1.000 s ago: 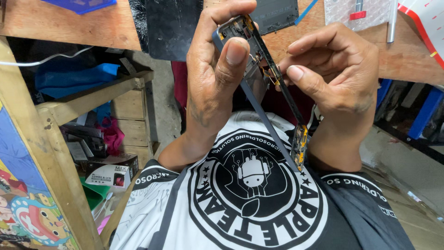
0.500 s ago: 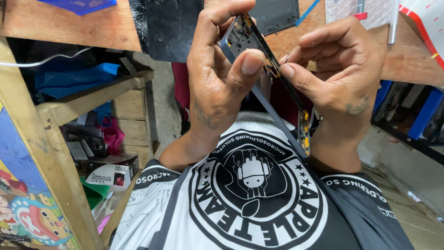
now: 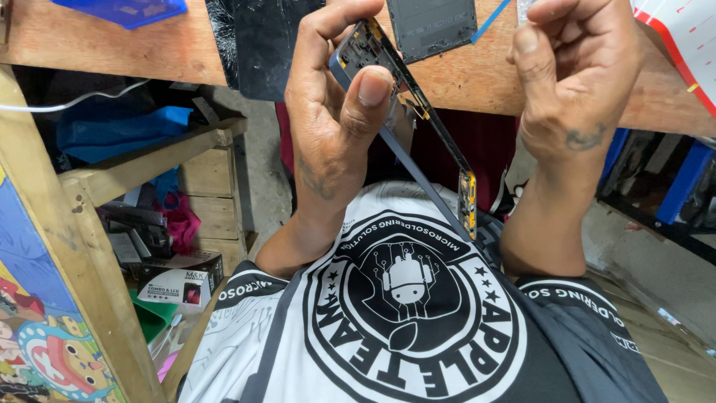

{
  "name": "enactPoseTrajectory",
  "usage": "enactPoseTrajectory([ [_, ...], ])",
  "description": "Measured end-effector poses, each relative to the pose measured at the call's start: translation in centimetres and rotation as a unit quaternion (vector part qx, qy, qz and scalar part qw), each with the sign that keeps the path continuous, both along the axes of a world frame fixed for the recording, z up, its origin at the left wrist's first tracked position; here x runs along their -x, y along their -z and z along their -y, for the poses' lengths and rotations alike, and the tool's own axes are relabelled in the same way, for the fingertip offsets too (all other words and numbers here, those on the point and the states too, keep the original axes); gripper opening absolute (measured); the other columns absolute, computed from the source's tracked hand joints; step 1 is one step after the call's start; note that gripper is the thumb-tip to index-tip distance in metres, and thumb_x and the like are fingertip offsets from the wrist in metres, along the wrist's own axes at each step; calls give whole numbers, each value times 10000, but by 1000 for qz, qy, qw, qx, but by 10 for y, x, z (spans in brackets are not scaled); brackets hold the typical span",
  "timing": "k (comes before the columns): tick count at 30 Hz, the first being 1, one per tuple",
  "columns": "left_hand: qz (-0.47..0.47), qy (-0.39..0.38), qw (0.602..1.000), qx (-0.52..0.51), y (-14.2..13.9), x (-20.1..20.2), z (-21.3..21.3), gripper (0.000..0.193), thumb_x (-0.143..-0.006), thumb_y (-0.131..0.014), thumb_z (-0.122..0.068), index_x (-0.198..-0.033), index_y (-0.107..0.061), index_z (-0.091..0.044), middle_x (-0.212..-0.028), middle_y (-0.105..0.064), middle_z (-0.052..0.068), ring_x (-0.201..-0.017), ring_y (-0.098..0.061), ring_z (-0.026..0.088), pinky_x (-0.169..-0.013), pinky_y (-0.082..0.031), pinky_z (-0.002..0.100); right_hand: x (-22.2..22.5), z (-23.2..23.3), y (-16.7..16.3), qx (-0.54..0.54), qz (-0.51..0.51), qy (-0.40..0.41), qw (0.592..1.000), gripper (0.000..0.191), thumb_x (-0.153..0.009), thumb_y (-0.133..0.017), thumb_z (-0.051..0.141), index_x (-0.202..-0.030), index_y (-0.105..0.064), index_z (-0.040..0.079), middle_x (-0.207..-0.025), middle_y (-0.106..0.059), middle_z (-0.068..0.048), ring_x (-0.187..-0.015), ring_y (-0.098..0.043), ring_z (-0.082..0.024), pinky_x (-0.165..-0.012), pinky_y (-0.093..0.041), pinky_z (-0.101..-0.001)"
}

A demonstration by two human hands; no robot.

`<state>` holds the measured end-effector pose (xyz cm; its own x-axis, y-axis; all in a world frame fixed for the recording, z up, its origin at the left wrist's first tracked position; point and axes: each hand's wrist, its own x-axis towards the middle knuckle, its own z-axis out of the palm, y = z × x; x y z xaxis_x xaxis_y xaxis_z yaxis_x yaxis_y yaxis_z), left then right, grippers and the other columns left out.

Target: The person disassembles a smartphone by unscrewing the back cover, detaching the display assembly, and removing the battery. They then reassemble the device by reconnecting the display, reinserting the battery, and securing the back cover with screws.

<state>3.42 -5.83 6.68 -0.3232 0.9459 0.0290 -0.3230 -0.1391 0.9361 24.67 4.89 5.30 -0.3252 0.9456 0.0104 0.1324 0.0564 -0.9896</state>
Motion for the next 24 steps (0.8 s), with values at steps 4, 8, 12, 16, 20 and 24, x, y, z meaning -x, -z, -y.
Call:
enactPoseTrajectory([
  [4,1,-2,1000,4,2,1,-1,584,-1080,-698,-493,-1403,-519,-42,-1349,-609,92,-1187,-575,117,-1057,-463,237,1,-5,6,-52,39,-27,998,87,-1190,-662,-1,-1163,-582,-20,-958,-642,-52,-775,-587,-80,-703,-457,-187],
  [8,-3,-9,1000,11,2,5,0,601,-1081,-692,-507,-1410,-521,-34,-1314,-595,82,-1180,-577,120,-1053,-465,238,2,-3,3,-44,45,-43,997,115,-1127,-681,-76,-1167,-592,-14,-1032,-650,-40,-839,-625,-71,-745,-493,-185],
  [12,-12,-14,1000,15,2,6,0,603,-1093,-681,-514,-1411,-526,-26,-1298,-582,74,-1196,-557,117,-1081,-439,228,4,-1,-1,-64,84,-46,993,156,-1100,-718,-131,-1188,-618,-51,-1070,-665,-83,-892,-597,-96,-802,-485,-199],
  [16,-35,-16,999,16,2,6,-1,602,-1097,-648,-541,-1396,-550,-28,-1257,-585,41,-1141,-544,75,-1038,-426,188,6,-2,-10,-40,74,-42,996,227,-1041,-735,-128,-1209,-611,-38,-1109,-688,-77,-994,-689,-100,-887,-559,-200],
  [20,31,-7,999,33,5,5,-1,634,-1064,-668,-539,-1380,-540,-5,-1111,-594,16,-850,-453,14,-797,-385,142,5,-4,-17,9,53,-49,997,249,-1032,-755,-85,-1221,-604,-28,-1069,-701,-80,-977,-716,-103,-878,-575,-195],
  [24,76,4,997,-6,11,5,-4,567,-1110,-659,-504,-1379,-524,-23,-1102,-597,-9,-836,-444,7,-808,-381,143,0,-6,-20,17,69,-65,995,255,-1061,-755,-91,-1255,-595,-50,-1021,-713,-120,-935,-727,-136,-825,-566,-198],
])
